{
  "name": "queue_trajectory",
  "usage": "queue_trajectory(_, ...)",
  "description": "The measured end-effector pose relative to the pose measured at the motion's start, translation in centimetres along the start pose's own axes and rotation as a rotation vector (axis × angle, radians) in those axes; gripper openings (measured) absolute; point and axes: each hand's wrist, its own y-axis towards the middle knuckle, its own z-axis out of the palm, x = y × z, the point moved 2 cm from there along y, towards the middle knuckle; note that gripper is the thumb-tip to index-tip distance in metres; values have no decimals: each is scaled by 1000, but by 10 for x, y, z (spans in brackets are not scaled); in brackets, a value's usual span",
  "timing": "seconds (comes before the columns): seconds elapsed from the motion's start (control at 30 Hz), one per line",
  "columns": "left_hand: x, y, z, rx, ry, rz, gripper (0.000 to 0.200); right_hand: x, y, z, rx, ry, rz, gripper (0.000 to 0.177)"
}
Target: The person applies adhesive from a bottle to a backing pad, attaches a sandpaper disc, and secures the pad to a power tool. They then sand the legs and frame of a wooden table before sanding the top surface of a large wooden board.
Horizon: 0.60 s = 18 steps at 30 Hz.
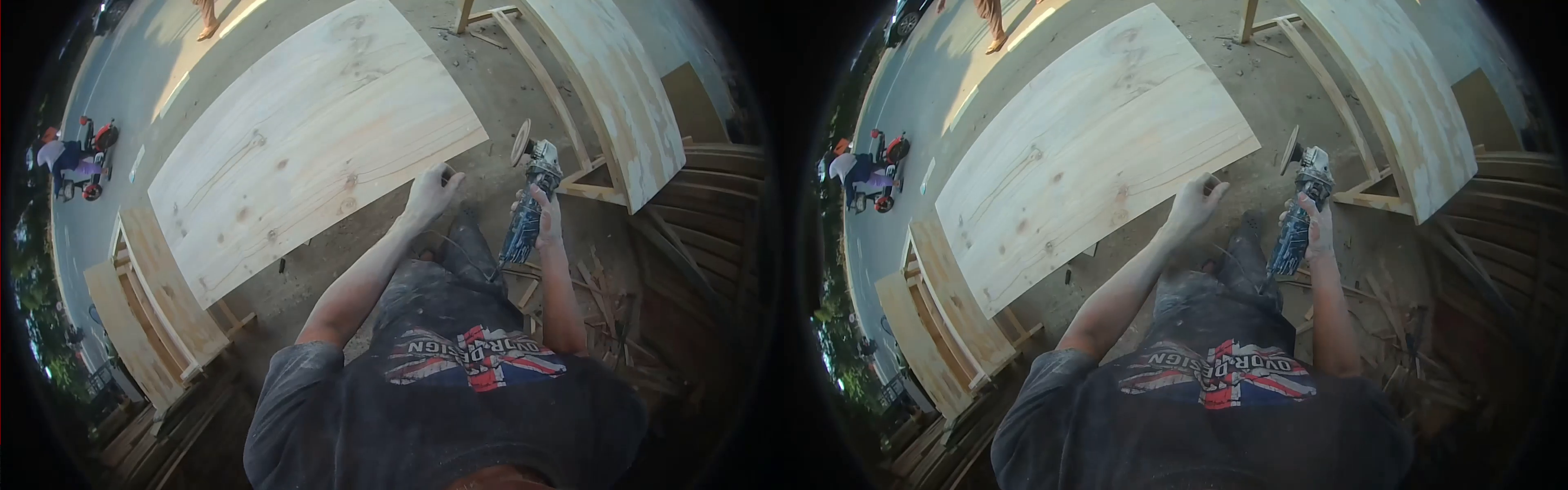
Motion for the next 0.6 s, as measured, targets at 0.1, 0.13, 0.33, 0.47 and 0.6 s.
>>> queue_trajectory(0.1,57,48,-18,-332,362,216,27,-15,-9,-32,-91,65,35,36)
queue_trajectory(0.13,67,55,-19,-406,483,358,32,-23,-7,-38,-130,97,32,36)
queue_trajectory(0.33,92,83,2,-383,828,409,42,-60,35,-42,-1,138,144,38)
queue_trajectory(0.47,89,80,5,-358,854,397,40,-61,53,-30,-11,160,129,52)
queue_trajectory(0.6,85,83,3,-361,895,376,40,-65,61,-17,20,160,133,55)
